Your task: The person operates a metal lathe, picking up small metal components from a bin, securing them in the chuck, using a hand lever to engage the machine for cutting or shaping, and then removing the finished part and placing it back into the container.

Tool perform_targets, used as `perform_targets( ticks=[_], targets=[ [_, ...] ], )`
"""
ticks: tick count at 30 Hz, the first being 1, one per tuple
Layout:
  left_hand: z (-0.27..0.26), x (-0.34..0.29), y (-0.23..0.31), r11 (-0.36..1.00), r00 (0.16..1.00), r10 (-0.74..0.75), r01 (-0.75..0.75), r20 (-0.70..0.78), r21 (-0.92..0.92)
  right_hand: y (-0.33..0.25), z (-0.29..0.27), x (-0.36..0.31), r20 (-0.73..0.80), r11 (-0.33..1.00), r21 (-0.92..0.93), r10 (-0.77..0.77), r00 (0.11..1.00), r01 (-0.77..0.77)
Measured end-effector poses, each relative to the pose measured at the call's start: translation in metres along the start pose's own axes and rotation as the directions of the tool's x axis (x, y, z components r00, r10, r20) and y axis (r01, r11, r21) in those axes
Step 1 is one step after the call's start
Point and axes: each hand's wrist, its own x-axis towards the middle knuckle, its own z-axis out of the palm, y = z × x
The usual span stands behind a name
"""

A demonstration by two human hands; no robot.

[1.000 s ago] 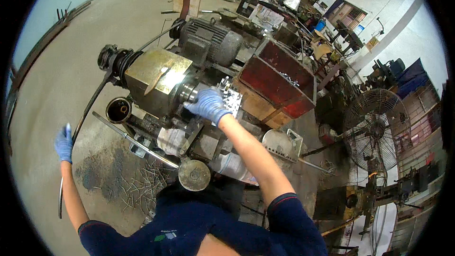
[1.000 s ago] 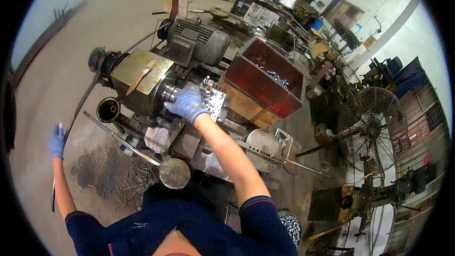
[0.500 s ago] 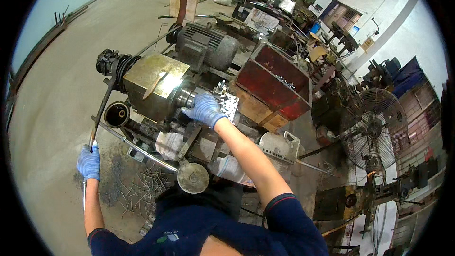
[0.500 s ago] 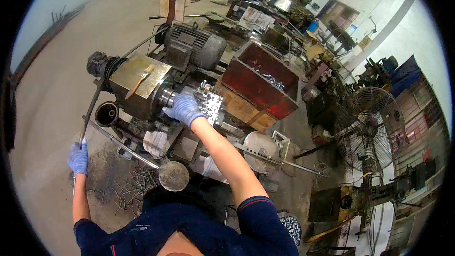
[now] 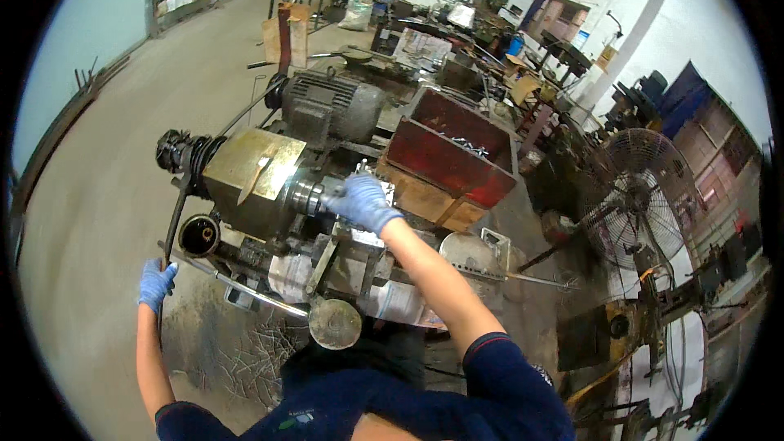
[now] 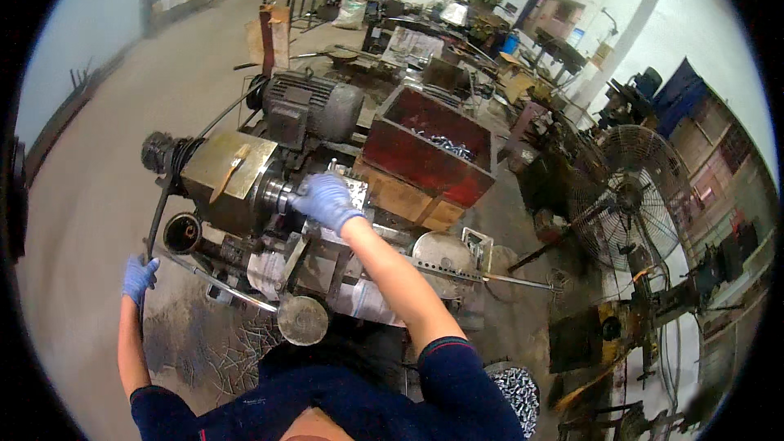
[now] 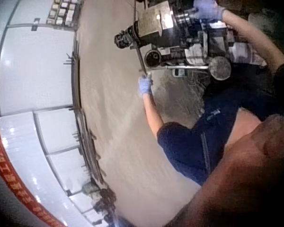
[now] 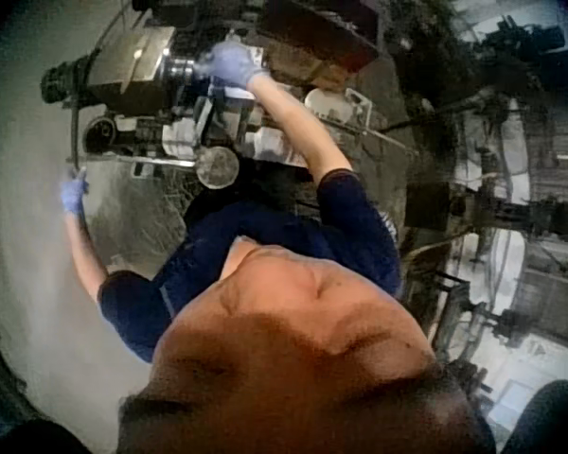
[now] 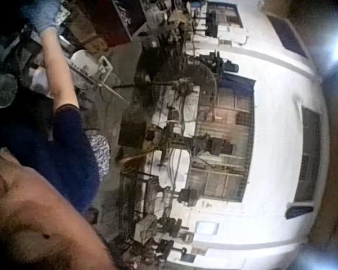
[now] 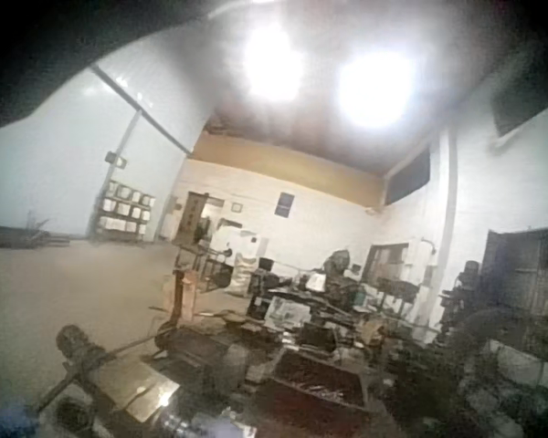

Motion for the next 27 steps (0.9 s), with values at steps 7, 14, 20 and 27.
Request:
perform_targets(
  ticks=[7, 14, 20, 27],
  targets=[
    [0.009, -0.001, 0.005, 0.993, 0.991, 0.014, 0.002, -0.13, 0.121, 0.132, -0.085, -0.029, -0.073, 0.916, -0.027, 0.397, 0.915, -0.399],
    [0.013, 0.013, 0.019, 0.991, 0.991, 0.135, -0.134, 0.013, -0.01, 0.149, -0.057, -0.081, -0.49, 0.973, 0.092, 0.229, 0.841, -0.211],
    [-0.014, 0.052, -0.031, 0.99, 0.984, 0.132, -0.136, 0.117, 0.029, 0.118, 0.012, -0.215, -0.396, 0.86, 0.465, 0.414, 0.82, -0.21],
    [0.091, 0.067, 0.039, 0.992, 0.971, 0.078, -0.097, 0.225, 0.075, 0.134, 0.1, -0.456, -0.175, 0.435, 0.489, 0.898, 0.404, -0.756]
  ],
)
